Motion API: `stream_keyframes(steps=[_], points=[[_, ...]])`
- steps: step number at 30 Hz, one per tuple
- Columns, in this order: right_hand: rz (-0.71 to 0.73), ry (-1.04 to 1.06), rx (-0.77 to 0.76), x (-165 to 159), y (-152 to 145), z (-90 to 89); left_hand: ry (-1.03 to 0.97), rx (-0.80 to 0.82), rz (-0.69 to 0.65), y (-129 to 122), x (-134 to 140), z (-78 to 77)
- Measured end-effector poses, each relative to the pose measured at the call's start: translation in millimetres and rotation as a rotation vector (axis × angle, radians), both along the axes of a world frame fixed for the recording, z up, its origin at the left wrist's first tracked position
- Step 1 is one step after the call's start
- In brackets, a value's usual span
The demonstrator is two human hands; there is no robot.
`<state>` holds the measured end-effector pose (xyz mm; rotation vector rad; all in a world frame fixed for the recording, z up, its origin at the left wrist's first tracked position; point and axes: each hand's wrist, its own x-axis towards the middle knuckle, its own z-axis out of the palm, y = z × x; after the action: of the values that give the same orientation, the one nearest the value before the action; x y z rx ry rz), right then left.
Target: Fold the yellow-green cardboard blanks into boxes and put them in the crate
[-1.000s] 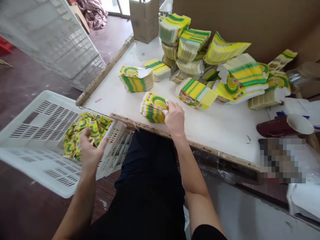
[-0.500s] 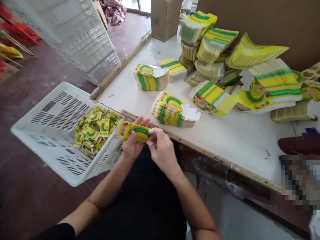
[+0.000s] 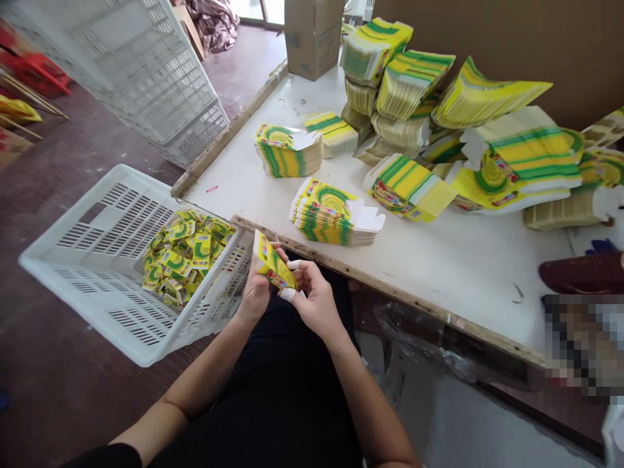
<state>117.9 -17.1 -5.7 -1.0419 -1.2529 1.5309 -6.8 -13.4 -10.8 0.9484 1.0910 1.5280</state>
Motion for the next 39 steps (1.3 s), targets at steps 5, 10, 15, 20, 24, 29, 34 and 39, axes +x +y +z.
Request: stream_keyframes(steps=[5,10,15,20,24,29,34,39], points=[[-0.045,-0.251,0.248,19,-2,7.4,0.151,-0.020,0.056,-1,-17,1.9],[-0.097,-0.559,0.591,40,2,14.6,0.200,-0.030,-0.267,-1,-52,20.8],[-0.001,-0.729,0.785,37,-3,21.1,0.611,-0.066,-0.592,-2,-58,36.3],[-0.306,-0.569,0.590,23,-4,12.2,0.868,-0.130,-0.503,-10,-30,21.2],[-0.185,-0.208,0.171,16,-1,-1.1,0.845,0.030,-0.422,-17,-22,7.3],[0.109,0.136,-0.177,8,3,-0.5,0.873,0.253,-0.378,-20,-20,-4.0],[0.168,0.248,-0.285,11,6,0.3,0.913,0.283,-0.421,-17,-21,-5.7],[0.161,0.196,-0.254,10,4,-10.5,0.921,0.236,-0.516,-15,-22,-0.5]])
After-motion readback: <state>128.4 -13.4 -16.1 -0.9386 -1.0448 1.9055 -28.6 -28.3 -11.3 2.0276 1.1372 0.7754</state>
